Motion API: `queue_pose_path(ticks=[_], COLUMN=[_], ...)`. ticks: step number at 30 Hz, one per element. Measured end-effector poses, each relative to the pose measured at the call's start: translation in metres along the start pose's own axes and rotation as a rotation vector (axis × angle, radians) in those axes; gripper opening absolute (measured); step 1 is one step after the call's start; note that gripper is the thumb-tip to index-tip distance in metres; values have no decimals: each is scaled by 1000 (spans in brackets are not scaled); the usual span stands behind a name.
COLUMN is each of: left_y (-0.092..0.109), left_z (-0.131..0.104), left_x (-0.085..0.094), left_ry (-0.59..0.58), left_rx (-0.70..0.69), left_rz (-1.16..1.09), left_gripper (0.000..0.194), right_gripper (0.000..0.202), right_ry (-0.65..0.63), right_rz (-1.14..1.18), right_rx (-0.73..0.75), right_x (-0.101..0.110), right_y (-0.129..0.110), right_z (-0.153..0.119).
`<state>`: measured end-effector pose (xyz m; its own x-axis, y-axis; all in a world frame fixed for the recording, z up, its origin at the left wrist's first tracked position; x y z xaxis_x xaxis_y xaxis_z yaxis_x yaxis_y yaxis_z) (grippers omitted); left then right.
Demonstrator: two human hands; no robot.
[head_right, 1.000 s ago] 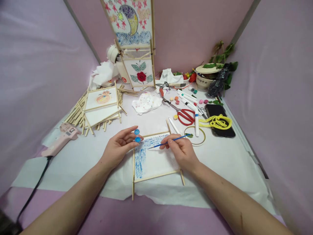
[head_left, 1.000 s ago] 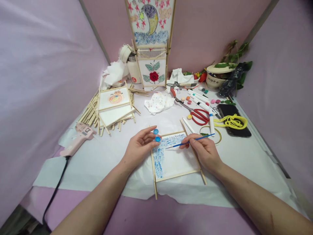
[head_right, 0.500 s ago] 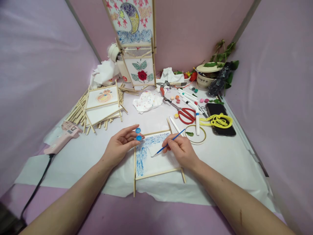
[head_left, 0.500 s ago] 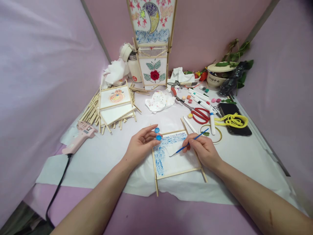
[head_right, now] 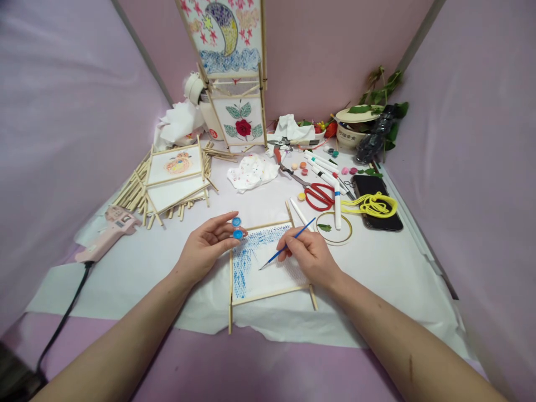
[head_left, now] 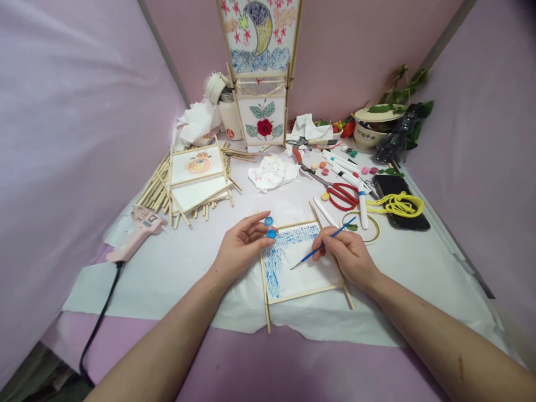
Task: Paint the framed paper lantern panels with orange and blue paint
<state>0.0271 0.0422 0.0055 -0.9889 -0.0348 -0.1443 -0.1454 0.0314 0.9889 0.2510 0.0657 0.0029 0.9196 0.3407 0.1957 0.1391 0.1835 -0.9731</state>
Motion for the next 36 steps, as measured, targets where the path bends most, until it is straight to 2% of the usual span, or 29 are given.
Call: queue_pose_path(ticks=[4, 11, 16, 19, 25, 29, 36], left_y=[0, -1, -3, -4, -3, -4, -5], left_z=[1, 0, -1, -3, -5, -5, -5], left_x=[0, 1, -1, -2, -3, -3, -3], left_ry=[-3, -12, -48, -72, -84, -91, -104], left_rx=[-4, -8, -40, -63, -84, -94, -103], left_rz=[-1, 9, 42, 92, 167, 213, 241], left_gripper=[53, 53, 52, 50, 49, 50, 51], right_gripper=[29, 32, 26, 25, 26, 26, 27], right_ry=[23, -29, 107, 134, 94, 67, 56], right_rz=[-1, 72, 186, 134, -72, -131, -195], right_rx=[27, 34, 232, 305, 427, 502, 539], right_x=[-1, -1, 6, 5, 1, -1, -4], right_y=[-2, 0, -9, -13, -20, -24, -29], right_z=[1, -1, -5, -7, -8, -7, -6])
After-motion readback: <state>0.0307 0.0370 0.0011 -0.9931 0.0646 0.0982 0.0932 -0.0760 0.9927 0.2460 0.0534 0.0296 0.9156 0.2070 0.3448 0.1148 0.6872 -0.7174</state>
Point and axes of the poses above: each hand's wrist, its own z-axis towards the middle knuckle, its own x-axis out of the back of the hand, y = z × x, the point moved 4 cm from there along z, towards the middle knuckle, and after that the axes turned 2 degrees about y, right-handed, at the moved point
